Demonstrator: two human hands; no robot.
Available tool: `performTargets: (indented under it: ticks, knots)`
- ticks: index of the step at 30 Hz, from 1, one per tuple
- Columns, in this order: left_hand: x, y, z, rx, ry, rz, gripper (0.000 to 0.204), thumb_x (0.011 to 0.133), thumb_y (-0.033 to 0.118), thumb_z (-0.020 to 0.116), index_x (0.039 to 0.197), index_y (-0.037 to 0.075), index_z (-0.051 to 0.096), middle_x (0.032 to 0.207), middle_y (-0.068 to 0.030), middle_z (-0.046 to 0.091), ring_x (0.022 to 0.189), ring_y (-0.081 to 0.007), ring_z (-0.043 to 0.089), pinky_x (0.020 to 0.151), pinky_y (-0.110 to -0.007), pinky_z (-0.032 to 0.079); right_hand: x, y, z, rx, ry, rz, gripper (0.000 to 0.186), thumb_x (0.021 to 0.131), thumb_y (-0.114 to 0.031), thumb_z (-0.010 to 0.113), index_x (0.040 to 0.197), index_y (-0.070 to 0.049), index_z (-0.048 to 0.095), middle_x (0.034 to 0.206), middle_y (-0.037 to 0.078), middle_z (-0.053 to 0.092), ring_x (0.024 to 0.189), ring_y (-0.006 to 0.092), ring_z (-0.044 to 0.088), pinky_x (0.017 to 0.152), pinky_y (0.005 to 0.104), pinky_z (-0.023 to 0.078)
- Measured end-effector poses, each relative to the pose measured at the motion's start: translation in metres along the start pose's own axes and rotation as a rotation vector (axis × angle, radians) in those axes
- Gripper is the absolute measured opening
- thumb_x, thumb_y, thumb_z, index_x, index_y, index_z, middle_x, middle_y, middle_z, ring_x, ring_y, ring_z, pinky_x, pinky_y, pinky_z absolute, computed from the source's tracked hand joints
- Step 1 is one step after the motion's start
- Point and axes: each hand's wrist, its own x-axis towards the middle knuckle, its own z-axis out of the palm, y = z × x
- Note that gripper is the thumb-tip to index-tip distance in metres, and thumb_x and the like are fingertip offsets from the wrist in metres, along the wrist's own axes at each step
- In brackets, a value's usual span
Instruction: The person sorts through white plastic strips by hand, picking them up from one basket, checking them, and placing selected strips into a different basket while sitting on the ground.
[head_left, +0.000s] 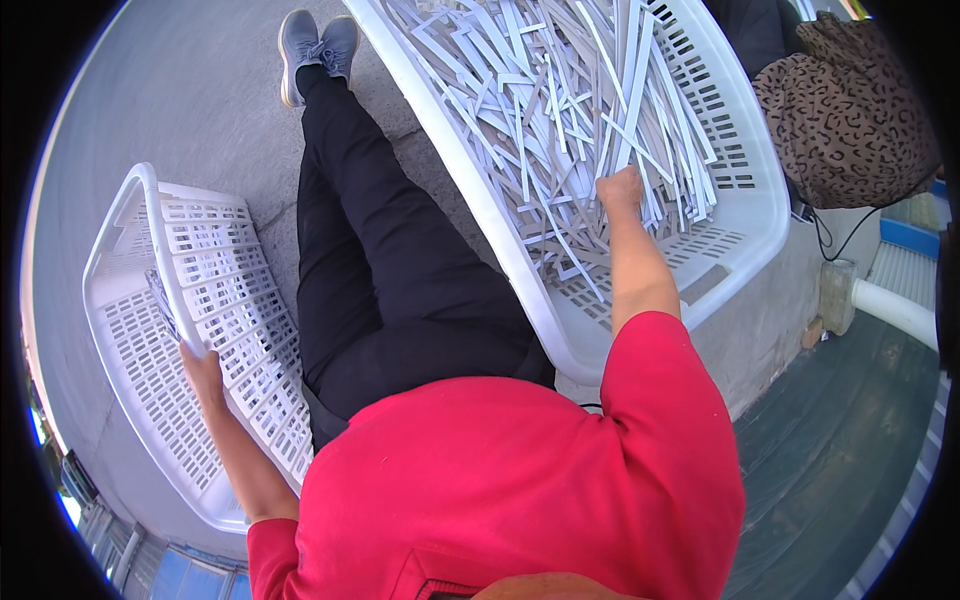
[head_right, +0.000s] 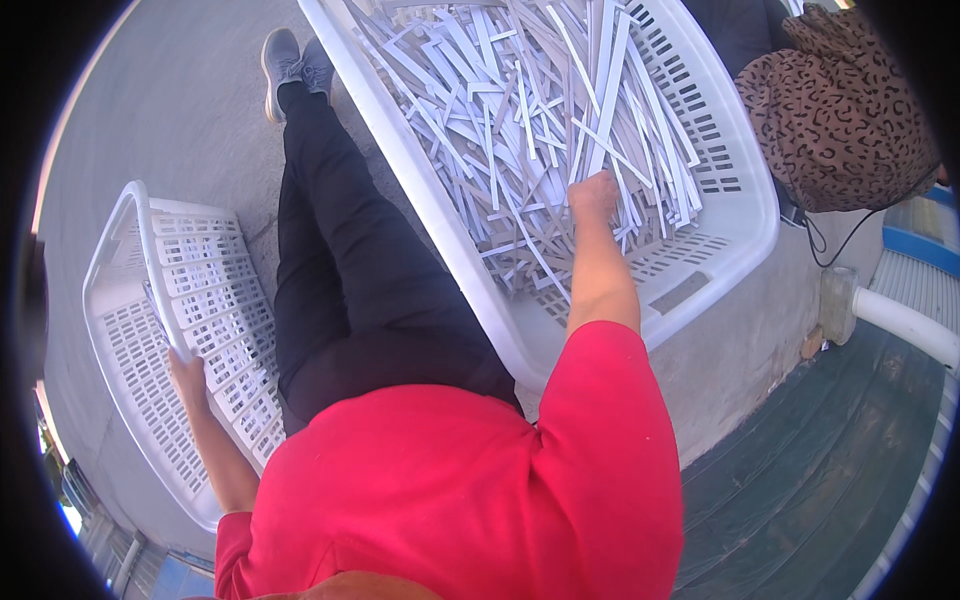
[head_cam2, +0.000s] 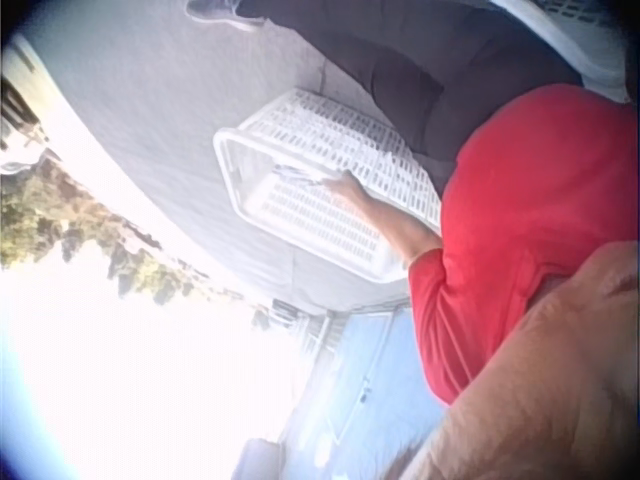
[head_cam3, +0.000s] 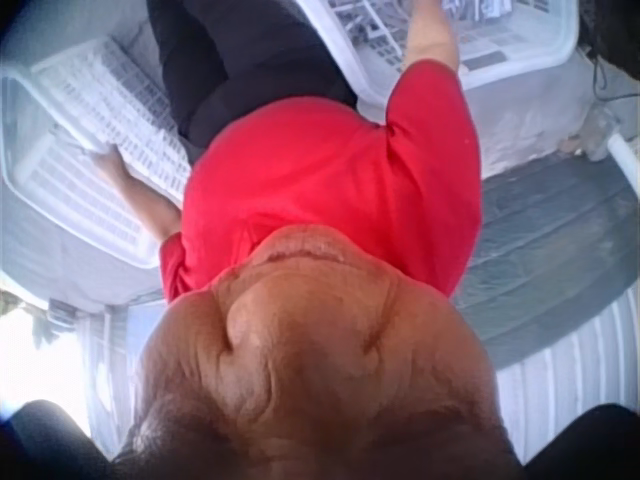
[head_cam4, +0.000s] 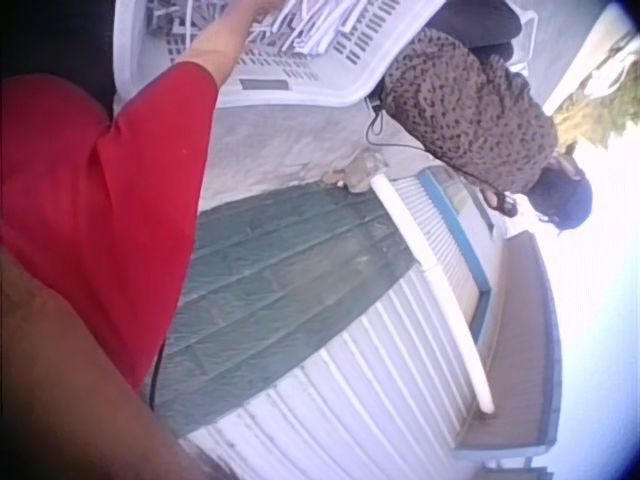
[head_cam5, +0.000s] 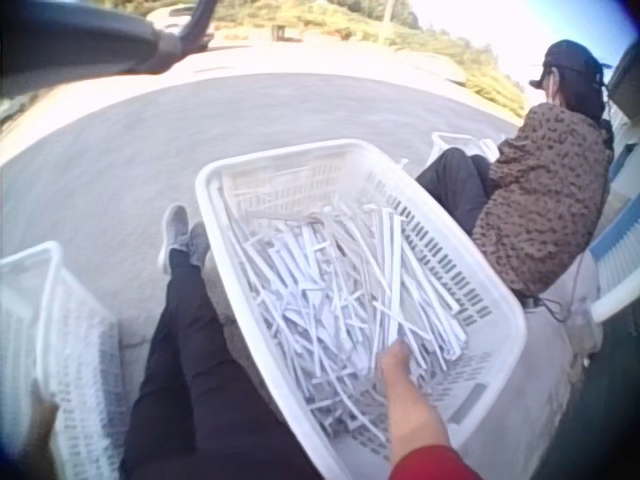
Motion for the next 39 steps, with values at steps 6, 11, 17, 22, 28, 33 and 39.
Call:
performTargets:
  ticks: [6,11,17,22,28,33,39]
  knots:
    - [0.009,-0.022,0.014,-0.048,0.058,0.044,0.064,0.068,0.01,0.053,0.129,-0.001,0.038,0.112,-0.0256,0.054,0.101,-0.0384,0.055,0.089,-0.041,0.041,-0.027,-0.032,0.002,0.235,-0.119,0.066,0.047,0.066,-0.011,0.058,0.108,0.007,0.047,0.102,0.026,0.056,0.1,0.0334,0.057,0.086,0.0382,0.046]
    - [0.001,-0.008,0.005,0.041,0.034,-0.006,0.064,0.069,0.013,0.052,0.131,0.002,0.036,0.11,-0.0273,0.056,0.103,-0.0421,0.053,0.088,-0.043,0.04,-0.046,-0.038,0.0,0.915,-0.4,-0.027,0.033,0.062,-0.009,0.057,0.09,0.006,0.049,0.073,0.015,0.057,0.063,0.0227,0.058,0.058,0.0343,0.045]
    - [-0.008,0.005,0.0,0.069,0.028,-0.025,0.064,0.07,0.015,0.052,0.131,0.004,0.035,0.111,-0.0282,0.055,0.103,-0.0431,0.053,0.087,-0.045,0.04,-0.144,-0.063,-0.029,0.925,-0.453,-0.153,0.024,0.064,-0.008,0.055,0.085,0.003,0.049,0.064,0.008,0.052,0.051,0.0169,0.05,0.046,0.0308,0.039]
    - [-0.012,0.019,-0.006,0.062,-0.01,-0.066,0.063,0.072,0.013,0.051,0.132,0.004,0.034,0.111,-0.0283,0.055,0.102,-0.0438,0.053,0.087,-0.046,0.041,-0.149,-0.061,-0.036,1.058,-0.52,-0.076,0.024,0.072,-0.012,0.057,0.093,-0.001,0.049,0.067,0.004,0.051,0.052,0.013,0.049,0.044,0.0284,0.039]
    - [-0.018,0.02,-0.005,0.097,0.044,-0.067,0.062,0.074,0.012,0.049,0.133,0.006,0.033,0.103,-0.0279,0.058,0.095,-0.0432,0.056,0.083,-0.047,0.042,-0.162,-0.089,-0.091,1.807,-0.937,-0.151,0.023,0.086,-0.016,0.051,0.106,-0.004,0.049,0.068,0.002,0.046,0.054,0.0102,0.043,0.047,0.0266,0.04]
    - [-0.023,0.031,-0.013,0.063,0.022,-0.069,0.062,0.075,0.012,0.048,0.134,0.008,0.031,0.104,-0.0266,0.058,0.094,-0.0426,0.057,0.082,-0.048,0.042,-0.167,-0.098,-0.111,1.985,-1.156,-0.223,0.022,0.088,-0.015,0.047,0.106,-0.004,0.052,0.069,0.002,0.046,0.055,0.0107,0.043,0.047,0.0271,0.04]
    - [-0.026,0.029,-0.014,0.003,0.086,0.009,0.06,0.076,0.013,0.049,0.133,0.002,0.034,0.107,-0.0266,0.057,0.097,-0.0425,0.056,0.084,-0.046,0.042,-0.194,-0.13,-0.118,1.672,-0.78,-0.187,0.014,0.086,-0.013,0.051,0.097,-0.004,0.05,0.066,0.002,0.047,0.05,0.0095,0.045,0.041,0.0243,0.037]
